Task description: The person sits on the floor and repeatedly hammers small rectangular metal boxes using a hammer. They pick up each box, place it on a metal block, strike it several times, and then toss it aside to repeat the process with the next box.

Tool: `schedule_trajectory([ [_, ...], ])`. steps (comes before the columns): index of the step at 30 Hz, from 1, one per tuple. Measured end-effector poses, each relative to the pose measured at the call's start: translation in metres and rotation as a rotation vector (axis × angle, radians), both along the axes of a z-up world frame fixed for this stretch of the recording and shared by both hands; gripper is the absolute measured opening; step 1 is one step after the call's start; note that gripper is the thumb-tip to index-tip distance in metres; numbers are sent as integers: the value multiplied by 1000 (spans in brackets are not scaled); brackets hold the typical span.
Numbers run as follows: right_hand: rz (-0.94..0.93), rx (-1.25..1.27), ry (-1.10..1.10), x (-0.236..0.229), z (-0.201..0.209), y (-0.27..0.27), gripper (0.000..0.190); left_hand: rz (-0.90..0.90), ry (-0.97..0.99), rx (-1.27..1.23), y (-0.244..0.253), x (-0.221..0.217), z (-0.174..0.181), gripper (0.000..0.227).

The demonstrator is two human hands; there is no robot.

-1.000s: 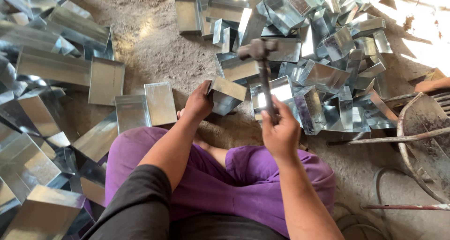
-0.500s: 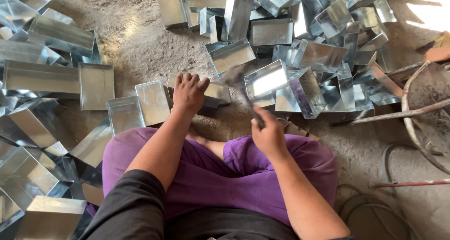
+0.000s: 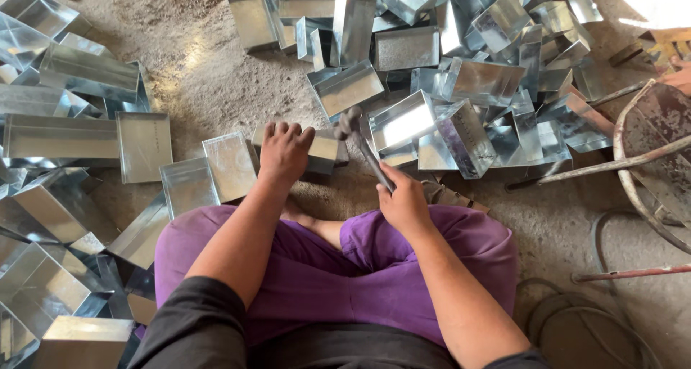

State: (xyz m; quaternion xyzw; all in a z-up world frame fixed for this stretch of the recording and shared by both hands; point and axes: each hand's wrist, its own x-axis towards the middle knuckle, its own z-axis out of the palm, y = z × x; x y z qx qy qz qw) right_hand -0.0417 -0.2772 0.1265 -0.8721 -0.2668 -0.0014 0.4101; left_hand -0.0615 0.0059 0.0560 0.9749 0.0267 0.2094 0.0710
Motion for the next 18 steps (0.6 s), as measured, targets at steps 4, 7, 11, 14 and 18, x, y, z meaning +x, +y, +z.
schedule_trajectory([
  [4,-71,17,49,-3,0,-3,45,144,182,-118,10,8,7,21],
  [7,-77,124,-15,-7,5,-9,43,228,421,-158,13,10,17,35],
  [11,-142,146,-84,-6,14,-11,39,195,647,-205,8,3,30,107],
  [14,-105,141,-115,-8,11,-11,33,178,666,-105,8,-5,31,133],
  [18,-25,-77,-20,-8,1,-6,36,176,664,-111,13,-6,25,136],
])
